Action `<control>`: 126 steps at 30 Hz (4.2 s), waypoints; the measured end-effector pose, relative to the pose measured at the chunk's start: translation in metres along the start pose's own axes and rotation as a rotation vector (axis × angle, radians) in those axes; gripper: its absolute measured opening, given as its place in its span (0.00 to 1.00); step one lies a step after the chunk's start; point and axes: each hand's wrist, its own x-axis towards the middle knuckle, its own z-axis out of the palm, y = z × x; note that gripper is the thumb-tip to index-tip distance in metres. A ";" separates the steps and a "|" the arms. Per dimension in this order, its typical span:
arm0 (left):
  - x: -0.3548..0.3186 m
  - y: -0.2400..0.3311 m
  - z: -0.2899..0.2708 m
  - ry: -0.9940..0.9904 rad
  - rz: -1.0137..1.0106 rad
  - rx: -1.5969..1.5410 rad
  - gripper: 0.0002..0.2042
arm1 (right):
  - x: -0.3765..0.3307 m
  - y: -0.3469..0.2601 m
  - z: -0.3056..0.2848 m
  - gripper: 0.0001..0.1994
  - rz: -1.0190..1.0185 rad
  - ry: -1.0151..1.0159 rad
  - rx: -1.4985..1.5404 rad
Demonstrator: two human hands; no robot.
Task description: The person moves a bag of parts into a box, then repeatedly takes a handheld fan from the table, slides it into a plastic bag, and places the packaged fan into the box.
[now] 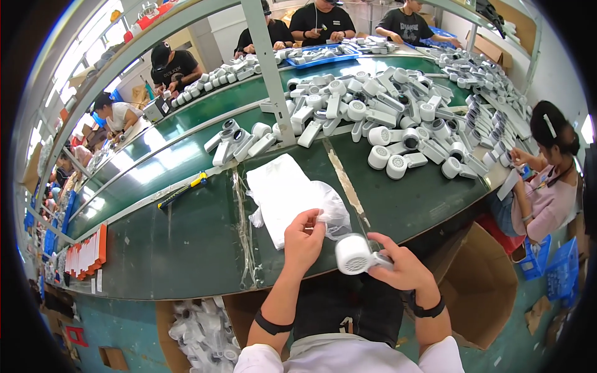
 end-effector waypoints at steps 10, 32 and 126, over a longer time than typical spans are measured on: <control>-0.002 0.015 -0.030 -0.282 0.071 0.220 0.13 | 0.056 -0.001 -0.014 0.35 0.126 -0.293 -0.158; -0.023 -0.002 0.002 -0.138 0.506 0.273 0.06 | 0.063 0.005 0.067 0.37 0.250 0.305 0.706; -0.037 0.024 -0.121 0.010 0.561 0.636 0.13 | 0.077 0.000 0.030 0.06 -0.087 0.502 -0.034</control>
